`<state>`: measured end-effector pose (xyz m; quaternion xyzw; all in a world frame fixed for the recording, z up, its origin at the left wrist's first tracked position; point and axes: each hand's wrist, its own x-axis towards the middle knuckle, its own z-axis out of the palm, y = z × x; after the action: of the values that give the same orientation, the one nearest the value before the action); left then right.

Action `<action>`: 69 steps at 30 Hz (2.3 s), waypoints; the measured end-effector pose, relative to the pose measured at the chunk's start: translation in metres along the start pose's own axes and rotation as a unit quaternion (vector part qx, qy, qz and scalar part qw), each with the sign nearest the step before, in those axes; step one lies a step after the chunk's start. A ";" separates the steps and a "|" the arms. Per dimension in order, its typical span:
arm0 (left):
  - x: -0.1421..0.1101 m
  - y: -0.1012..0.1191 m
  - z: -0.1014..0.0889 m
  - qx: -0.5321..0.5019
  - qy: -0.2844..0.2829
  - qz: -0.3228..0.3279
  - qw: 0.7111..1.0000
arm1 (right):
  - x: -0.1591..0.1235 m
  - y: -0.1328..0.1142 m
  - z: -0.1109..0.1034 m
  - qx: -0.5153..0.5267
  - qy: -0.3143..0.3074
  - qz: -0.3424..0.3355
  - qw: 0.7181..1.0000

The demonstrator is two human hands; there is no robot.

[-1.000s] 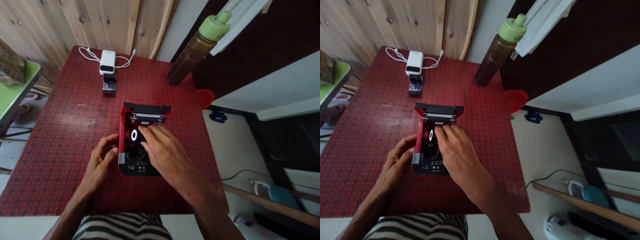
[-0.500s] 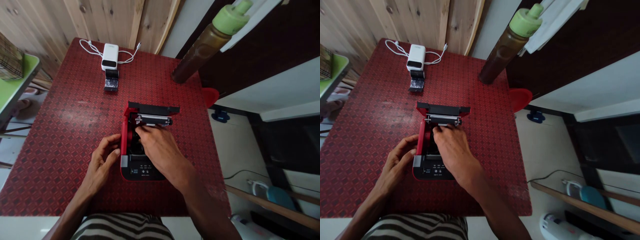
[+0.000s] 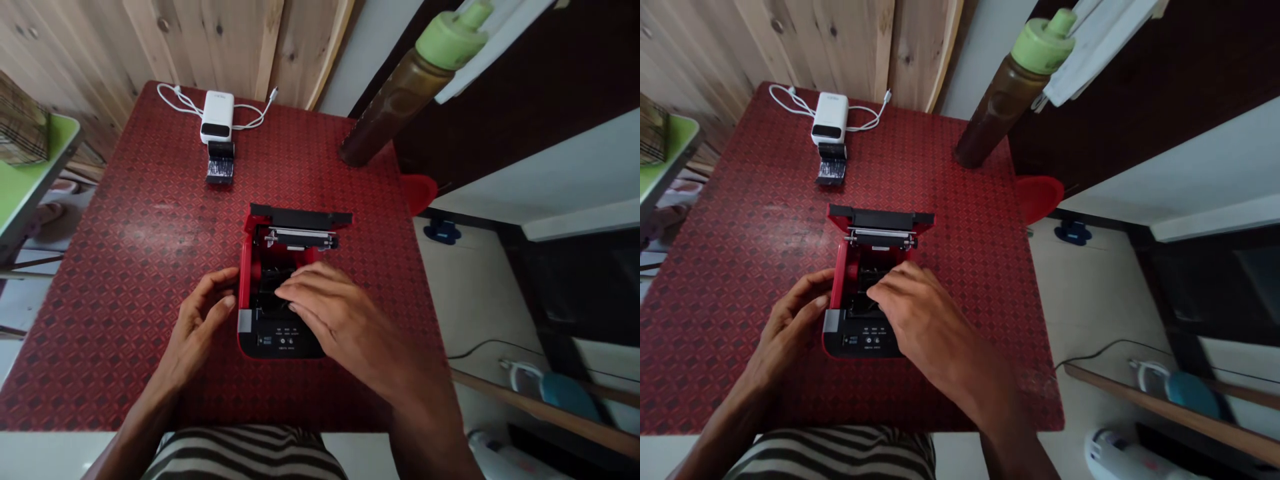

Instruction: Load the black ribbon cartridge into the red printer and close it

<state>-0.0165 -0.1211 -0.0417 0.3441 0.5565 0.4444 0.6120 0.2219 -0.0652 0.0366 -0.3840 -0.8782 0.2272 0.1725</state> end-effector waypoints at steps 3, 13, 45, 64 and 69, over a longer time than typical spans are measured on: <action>0.002 0.008 -0.002 0.009 0.041 0.029 0.999 | -0.002 -0.001 0.005 0.004 0.046 -0.007 0.999; 0.046 0.081 0.028 0.115 0.020 0.256 0.960 | -0.037 -0.029 0.021 -0.114 0.188 0.009 0.976; 0.000 0.017 0.017 0.020 0.003 0.068 0.998 | -0.056 -0.034 0.052 -0.114 0.261 0.047 0.957; -0.019 0.016 0.014 -0.023 -0.013 0.039 0.999 | -0.100 -0.044 0.090 -0.007 0.369 0.203 0.907; -0.018 0.018 0.019 -0.036 0.006 0.033 0.999 | -0.099 -0.043 0.094 -0.024 0.382 0.200 0.902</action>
<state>0.0000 -0.1297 -0.0160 0.3371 0.5320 0.4863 0.6058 0.2160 -0.1906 -0.0319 -0.6130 -0.6548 0.0719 0.4363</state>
